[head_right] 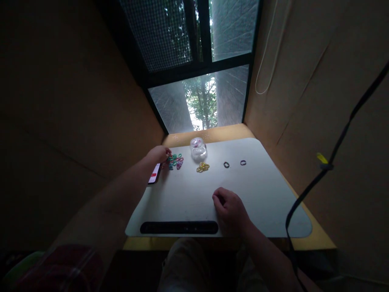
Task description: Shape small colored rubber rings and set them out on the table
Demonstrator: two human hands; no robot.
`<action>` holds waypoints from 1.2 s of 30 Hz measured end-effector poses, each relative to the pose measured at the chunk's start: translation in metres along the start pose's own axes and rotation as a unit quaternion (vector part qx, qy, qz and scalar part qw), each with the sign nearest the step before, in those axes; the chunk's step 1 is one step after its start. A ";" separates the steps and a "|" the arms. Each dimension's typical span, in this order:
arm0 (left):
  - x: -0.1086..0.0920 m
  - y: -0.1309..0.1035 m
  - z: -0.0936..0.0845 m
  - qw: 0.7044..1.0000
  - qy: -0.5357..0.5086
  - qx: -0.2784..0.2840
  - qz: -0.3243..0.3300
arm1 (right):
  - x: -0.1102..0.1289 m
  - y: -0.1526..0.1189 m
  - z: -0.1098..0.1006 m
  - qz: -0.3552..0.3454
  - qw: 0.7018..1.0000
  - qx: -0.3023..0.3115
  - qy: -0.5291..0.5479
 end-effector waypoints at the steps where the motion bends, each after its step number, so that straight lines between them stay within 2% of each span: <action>1: -0.001 0.002 0.002 1.000 0.005 0.002 0.004 | 0.001 0.000 0.000 -0.001 1.000 0.000 0.000; 10: -0.006 0.001 0.005 1.000 0.023 -0.001 0.002 | 0.001 0.000 -0.001 0.003 1.000 0.003 -0.002; 16: 0.003 -0.004 -0.001 0.999 -0.027 -0.029 0.012 | 0.000 0.000 -0.001 0.004 1.000 0.004 0.007; 26: 0.012 -0.017 -0.009 0.991 -0.125 -0.033 0.024 | 0.003 0.001 -0.003 0.008 1.000 -0.007 0.008; 32: 0.018 -0.014 -0.007 0.988 -0.143 -0.028 0.054 | 0.002 0.001 -0.003 0.004 1.000 -0.005 0.001; 36: 0.019 -0.015 -0.004 0.983 -0.168 -0.002 0.079 | 0.003 0.001 -0.003 0.003 1.000 -0.006 0.011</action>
Point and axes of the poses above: each hand's wrist, its own y-axis towards the middle knuckle, its own z-axis out of the palm, x = y × z, the point moved 7 cm from there along y, towards the middle knuckle, and after that the axes turned 14 degrees about x, right-handed, at the moved point
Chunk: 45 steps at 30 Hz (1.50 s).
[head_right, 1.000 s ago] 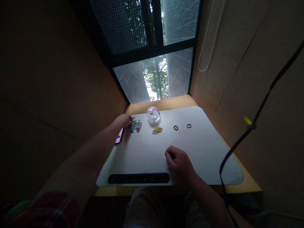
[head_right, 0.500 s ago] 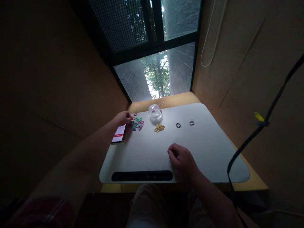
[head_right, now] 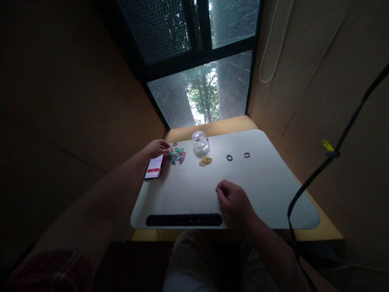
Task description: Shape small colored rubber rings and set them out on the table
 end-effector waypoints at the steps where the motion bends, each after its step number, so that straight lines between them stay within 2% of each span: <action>1: 0.000 -0.001 0.000 1.000 -0.008 0.005 0.003 | 0.000 0.000 0.000 0.002 1.000 0.000 0.003; 4: -0.003 -0.006 -0.005 1.000 -0.027 -0.007 0.009 | 0.000 -0.001 -0.001 0.004 1.000 0.000 0.004; 8: -0.013 -0.020 -0.018 0.991 -0.091 -0.084 0.045 | -0.002 -0.001 0.000 0.002 1.000 -0.004 0.000; 11: -0.023 -0.039 -0.020 0.966 -0.194 -0.146 0.091 | -0.003 0.000 0.001 0.002 1.000 -0.007 -0.003; 13: -0.032 -0.056 -0.010 0.936 -0.282 -0.177 0.111 | -0.003 0.000 0.001 0.002 1.000 -0.007 -0.003; 16: -0.050 -0.082 0.028 0.886 -0.423 -0.154 0.114 | -0.004 0.001 0.000 -0.003 1.000 -0.014 -0.005; 21: -0.107 -0.116 0.126 0.817 -0.561 -0.038 0.127 | -0.006 0.001 0.002 -0.027 0.999 -0.027 0.015; 24: -0.137 -0.127 0.174 0.795 -0.591 -0.019 0.139 | -0.012 0.002 0.001 -0.034 0.998 -0.044 0.040; 27: -0.157 -0.133 0.198 0.798 -0.579 -0.037 0.164 | -0.017 0.002 -0.002 -0.042 0.995 -0.075 0.057; 30: -0.163 -0.135 0.203 0.803 -0.566 -0.061 0.178 | -0.020 0.003 0.001 -0.045 0.995 -0.061 0.068; 34: -0.158 -0.134 0.203 0.801 -0.573 -0.059 0.160 | -0.019 0.003 0.001 -0.052 0.994 -0.058 0.072; 43: -0.164 -0.135 0.202 0.834 -0.529 -0.065 0.144 | -0.027 0.005 0.002 -0.049 0.993 -0.071 0.086; 45: -0.163 -0.134 0.202 0.833 -0.530 -0.067 0.141 | -0.027 0.006 0.003 -0.048 0.993 -0.070 0.083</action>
Point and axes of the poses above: each hand's wrist, its own y-axis towards the middle knuckle, its own z-axis out of the palm, x = y × z, the point moved 7 cm from there along y, towards the middle knuckle, and after that the axes turned 14 degrees about x, right-handed, at the moved point
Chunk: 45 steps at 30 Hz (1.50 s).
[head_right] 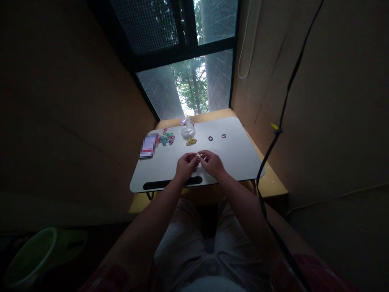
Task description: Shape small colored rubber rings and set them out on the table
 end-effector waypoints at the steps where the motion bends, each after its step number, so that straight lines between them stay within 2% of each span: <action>1: 0.000 0.000 0.000 1.000 -0.007 0.000 0.003 | 0.001 0.000 0.000 -0.002 1.000 0.001 -0.004; 6: 0.002 0.001 0.000 1.000 -0.021 0.010 0.012 | 0.011 -0.001 0.001 -0.025 0.999 0.015 -0.024; 15: 0.001 -0.001 0.000 1.000 0.012 -0.004 -0.007 | 0.015 -0.003 -0.001 -0.001 0.998 0.018 -0.067; 29: 0.002 -0.001 0.003 0.998 0.056 0.002 0.007 | 0.017 -0.003 0.000 0.010 0.994 0.023 -0.109; 40: -0.002 -0.005 0.001 0.990 0.137 -0.004 0.026 | 0.014 -0.006 -0.002 0.015 0.996 0.004 -0.088; 45: -0.002 -0.004 0.001 0.990 0.139 -0.005 0.023 | 0.013 -0.006 -0.002 0.011 0.997 0.004 -0.070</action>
Point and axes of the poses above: each hand's wrist, its own y-axis towards the middle knuckle, its own z-axis out of the palm, x = y × z, the point moved 7 cm from there along y, towards the middle knuckle, and after that the axes turned 14 degrees about x, right-handed, at the moved point
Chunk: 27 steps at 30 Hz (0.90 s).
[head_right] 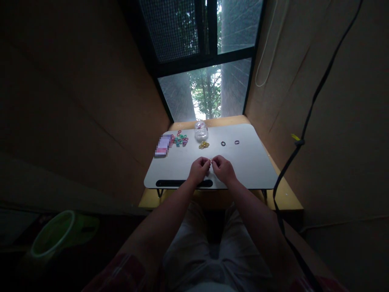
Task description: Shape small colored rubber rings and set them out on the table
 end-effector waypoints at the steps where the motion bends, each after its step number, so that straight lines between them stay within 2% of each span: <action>1: 0.000 0.000 0.000 1.000 -0.003 0.001 -0.002 | 0.000 0.000 0.000 -0.001 1.000 -0.001 0.003; 7: -0.002 0.000 0.000 1.000 0.011 0.000 0.003 | 0.001 0.000 -0.002 0.006 1.000 -0.009 -0.014; 13: -0.001 0.000 -0.002 1.000 0.008 -0.025 0.009 | 0.002 0.000 -0.002 0.010 1.000 -0.012 -0.023; 17: -0.009 -0.002 -0.003 0.998 0.028 -0.042 0.028 | 0.002 0.000 -0.001 0.011 1.000 -0.009 -0.024; 21: -0.013 -0.003 -0.002 0.998 0.037 -0.040 0.036 | 0.002 0.000 -0.001 0.010 0.999 -0.007 -0.032; 27: -0.006 -0.002 0.000 0.999 0.027 -0.029 0.032 | 0.003 0.000 0.000 0.007 0.999 -0.009 -0.039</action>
Point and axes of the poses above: each hand's wrist, its own y-axis towards the middle knuckle, its own z-axis out of the palm, x = y × z, the point moved 7 cm from there along y, towards the middle knuckle, and after that the axes turned 14 degrees about x, right-handed, at the moved point
